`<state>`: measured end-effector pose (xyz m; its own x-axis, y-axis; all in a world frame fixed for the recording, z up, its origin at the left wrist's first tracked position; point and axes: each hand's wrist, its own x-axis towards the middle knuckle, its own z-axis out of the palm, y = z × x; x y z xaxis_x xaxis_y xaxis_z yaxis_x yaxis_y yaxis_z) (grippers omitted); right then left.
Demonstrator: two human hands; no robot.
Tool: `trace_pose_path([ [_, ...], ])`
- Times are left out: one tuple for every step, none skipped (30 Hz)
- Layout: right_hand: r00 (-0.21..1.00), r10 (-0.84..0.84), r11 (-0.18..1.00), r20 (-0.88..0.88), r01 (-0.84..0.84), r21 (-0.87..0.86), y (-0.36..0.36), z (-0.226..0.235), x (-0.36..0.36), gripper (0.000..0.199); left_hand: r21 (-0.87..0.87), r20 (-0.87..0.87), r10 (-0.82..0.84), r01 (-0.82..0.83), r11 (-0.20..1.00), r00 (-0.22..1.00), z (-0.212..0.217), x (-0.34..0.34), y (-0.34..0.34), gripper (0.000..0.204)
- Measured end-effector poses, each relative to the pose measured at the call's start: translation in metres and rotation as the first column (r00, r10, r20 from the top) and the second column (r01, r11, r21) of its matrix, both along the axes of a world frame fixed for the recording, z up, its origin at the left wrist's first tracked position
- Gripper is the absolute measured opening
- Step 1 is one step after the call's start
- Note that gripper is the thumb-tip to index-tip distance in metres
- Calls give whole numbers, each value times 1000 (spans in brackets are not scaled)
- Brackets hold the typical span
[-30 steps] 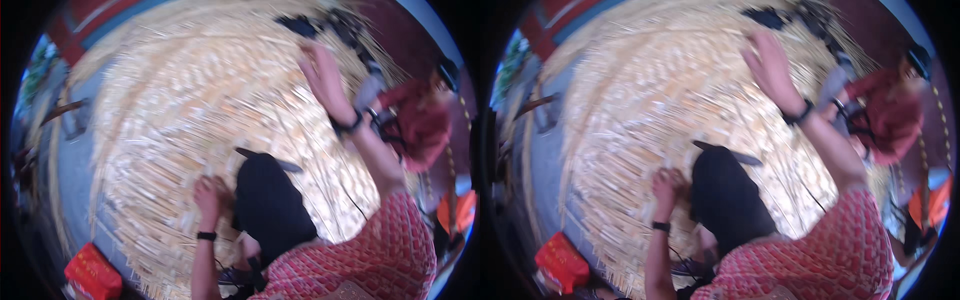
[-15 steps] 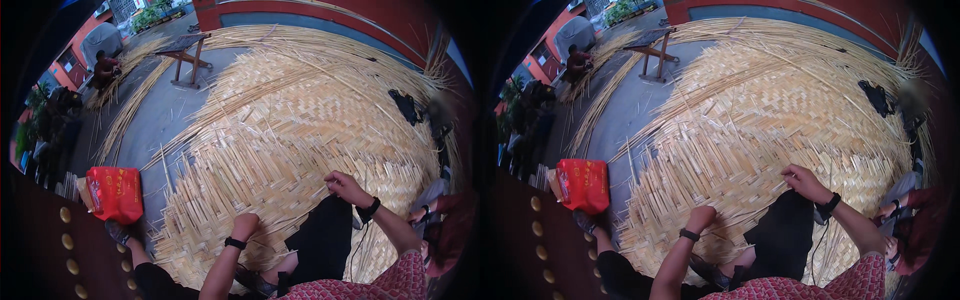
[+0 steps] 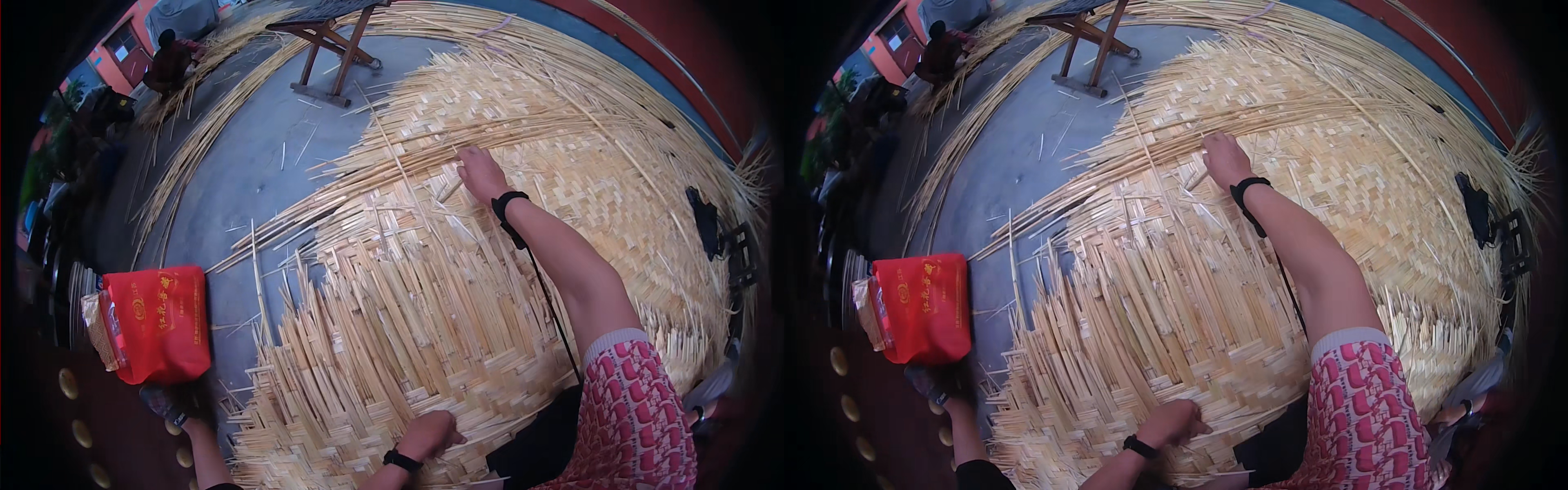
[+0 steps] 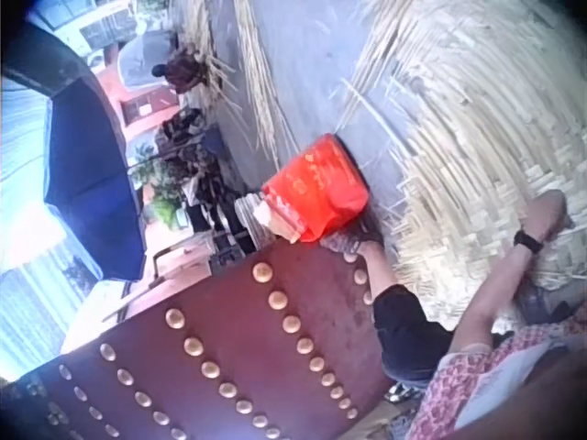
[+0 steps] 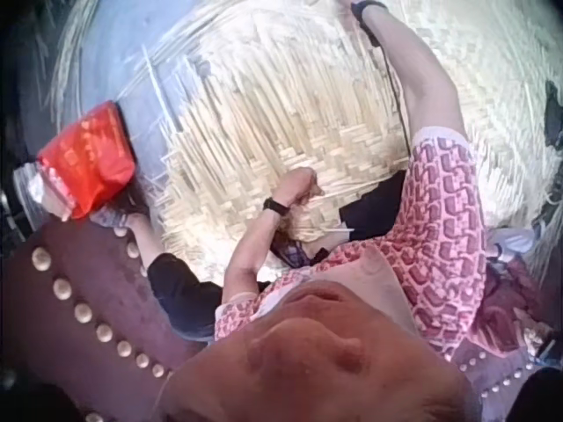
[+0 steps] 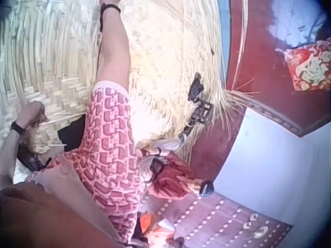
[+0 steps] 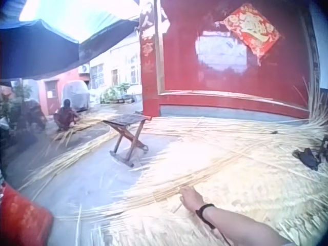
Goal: Weaving thin bamboo strips together to create a large floor mat.
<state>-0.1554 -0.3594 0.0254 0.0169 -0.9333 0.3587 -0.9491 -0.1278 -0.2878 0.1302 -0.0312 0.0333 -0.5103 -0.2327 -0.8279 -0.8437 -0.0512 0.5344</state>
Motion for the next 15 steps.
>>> trace_pose_path([
  [999, -6, 1000, -42, 6, -1, -20, -7, 8, 21, 6, -7, 0, 0, 1000, 1000, -3, 1, 0, 33],
  [996, -7, 1000, -83, 6, -7, -40, -10, 19, 21, 8, -14, 5, -5, 1000, 1000, -5, 3, 1, 33],
  [992, -8, 1000, -128, 7, -12, -59, -12, 28, 21, 12, -26, 5, -5, 1000, 1000, -9, 5, -1, 33],
  [985, -7, 999, -173, -1, -47, -80, -17, 33, 21, 16, -32, 1, -1, 1000, 999, -12, 5, -3, 33],
  [987, -35, 999, -155, 29, -40, -95, -24, 36, 20, 21, -45, -11, 11, 1000, 999, -14, 3, -4, 33],
  [990, -61, 998, -128, 58, -31, -108, -29, 40, 20, -28, -82, -1, -1, 1000, 997, -24, 6, 3, 34],
  [991, -86, 996, -102, 85, -18, -117, -35, 44, 20, -77, -117, 6, -15, 997, 993, -25, 8, 4, 35],
  [981, -111, 994, -161, 113, 5, -122, -42, 47, 20, -82, -105, -14, 5, 997, 994, -27, 9, 5, 35],
  [966, -134, 989, -221, 143, 26, -126, -49, 49, 21, -85, -88, -32, 24, 996, 996, -24, 10, 1, 35],
  [944, -157, 983, -290, 178, 49, -127, -55, 51, 22, -98, -90, -43, 35, 995, 995, -25, 11, 4, 35],
  [934, -132, 986, -333, 159, 55, -127, -51, 56, 23, -112, -102, -55, 44, 993, 993, -26, 11, 7, 35],
  [920, -115, 987, -374, 148, 60, -125, -47, 59, 24, -105, -112, -40, 28, 994, 993, -28, 14, 8, 34],
  [899, -108, 987, -424, 147, 60, -123, -39, 54, 25, -98, -91, -45, 36, 995, 995, -31, 14, 9, 33],
  [885, -45, 998, -464, 22, -55, -120, -36, 43, 22, -95, -83, -60, 52, 994, 995, -36, 11, 9, 33],
  [896, -39, 999, -442, 29, -29, -113, -34, 30, 21, -91, -75, -84, 77, 993, 994, -38, 8, 11, 32],
])
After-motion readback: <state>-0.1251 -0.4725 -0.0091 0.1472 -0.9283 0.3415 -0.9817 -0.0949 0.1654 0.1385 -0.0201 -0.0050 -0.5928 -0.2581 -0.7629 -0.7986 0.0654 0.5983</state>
